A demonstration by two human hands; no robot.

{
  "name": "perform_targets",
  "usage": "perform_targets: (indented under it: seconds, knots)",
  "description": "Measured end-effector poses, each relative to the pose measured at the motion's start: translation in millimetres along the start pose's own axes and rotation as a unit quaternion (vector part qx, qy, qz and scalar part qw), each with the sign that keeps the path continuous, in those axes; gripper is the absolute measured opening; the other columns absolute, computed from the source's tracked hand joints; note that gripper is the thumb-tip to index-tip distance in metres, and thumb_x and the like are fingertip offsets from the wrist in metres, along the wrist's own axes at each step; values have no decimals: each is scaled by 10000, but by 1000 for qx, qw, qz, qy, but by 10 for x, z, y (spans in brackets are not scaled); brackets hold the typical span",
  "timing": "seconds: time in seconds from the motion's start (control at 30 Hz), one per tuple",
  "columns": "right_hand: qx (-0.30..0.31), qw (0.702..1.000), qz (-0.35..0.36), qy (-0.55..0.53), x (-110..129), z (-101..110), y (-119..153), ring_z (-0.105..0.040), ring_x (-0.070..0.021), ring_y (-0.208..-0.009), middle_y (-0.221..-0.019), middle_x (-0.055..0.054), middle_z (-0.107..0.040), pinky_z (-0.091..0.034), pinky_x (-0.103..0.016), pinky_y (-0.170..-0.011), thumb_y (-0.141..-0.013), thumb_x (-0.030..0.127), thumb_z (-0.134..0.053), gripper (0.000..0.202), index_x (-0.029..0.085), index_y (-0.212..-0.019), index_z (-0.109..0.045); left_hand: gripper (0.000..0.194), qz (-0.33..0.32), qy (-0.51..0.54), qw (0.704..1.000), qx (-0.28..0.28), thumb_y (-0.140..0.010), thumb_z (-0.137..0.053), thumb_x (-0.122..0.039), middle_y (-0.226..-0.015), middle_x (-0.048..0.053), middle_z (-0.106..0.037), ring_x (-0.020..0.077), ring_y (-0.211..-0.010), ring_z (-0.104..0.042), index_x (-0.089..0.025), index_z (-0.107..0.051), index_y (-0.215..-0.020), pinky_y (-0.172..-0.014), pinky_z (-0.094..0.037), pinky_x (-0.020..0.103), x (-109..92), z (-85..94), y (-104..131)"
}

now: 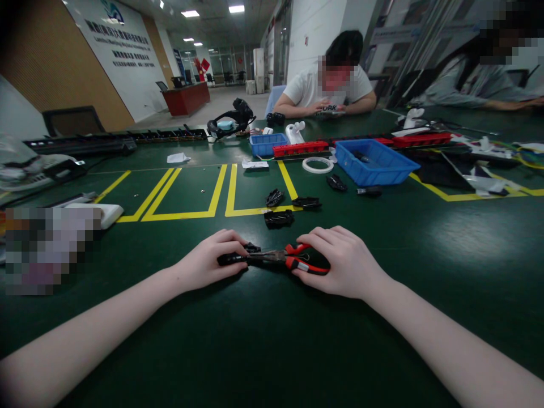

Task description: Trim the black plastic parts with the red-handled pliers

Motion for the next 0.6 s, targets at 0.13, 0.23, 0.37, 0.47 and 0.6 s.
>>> perform_targets:
  seconds: [0.13,0.23,0.37,0.47,0.6]
  knots:
    - [6,1000,-8,-9,-41,-36,29,-654,-212,-781,-983,-88,-721,-498,-367,-712,-795,464,-669,404,197,-1096,-638,115,0,1,1000,-1,-909,-656,-253,-1149,69,-620,239,-1048,-575,-201,-667,-1012,-898,-526,425,3,-6,3]
    - [5,1000,-11,-13,-48,-43,37,-654,-212,-779,-980,-89,-722,-496,-367,-713,-792,464,-671,403,199,-1094,-642,110,1,-1,1000,-2,-905,-662,-250,-1147,67,-620,238,-1044,-577,-204,-667,-1005,-895,-525,422,3,-9,5]
    - [4,1000,-9,-9,-30,-36,32,-647,-208,-763,-968,-86,-718,-485,-356,-696,-798,467,-668,399,195,-1088,-637,120,1,1,1000,0,-901,-665,-248,-1149,67,-617,235,-1043,-575,-202,-664,-1011,-890,-525,415,0,-8,3]
    - [4,1000,-5,-8,-5,-22,20,-642,-199,-743,-958,-84,-715,-480,-349,-691,-808,469,-660,387,193,-1079,-634,125,1,2,1000,0,-906,-656,-242,-1150,70,-616,236,-1041,-571,-203,-662,-1024,-894,-521,420,-2,-6,1]
    - [4,1000,1,-8,20,-5,7,-640,-195,-737,-947,-84,-714,-479,-342,-675,-818,466,-653,380,184,-1071,-630,135,0,-1,1000,0,-907,-651,-246,-1143,68,-616,235,-1031,-569,-204,-655,-1035,-885,-521,415,0,-8,2]
Point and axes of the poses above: each hand's wrist, its own y-axis away from the middle knuckle, its own z-axis out of the back of the hand, x = y × z, the point moved 10 cm from there along -y, towards the middle knuckle
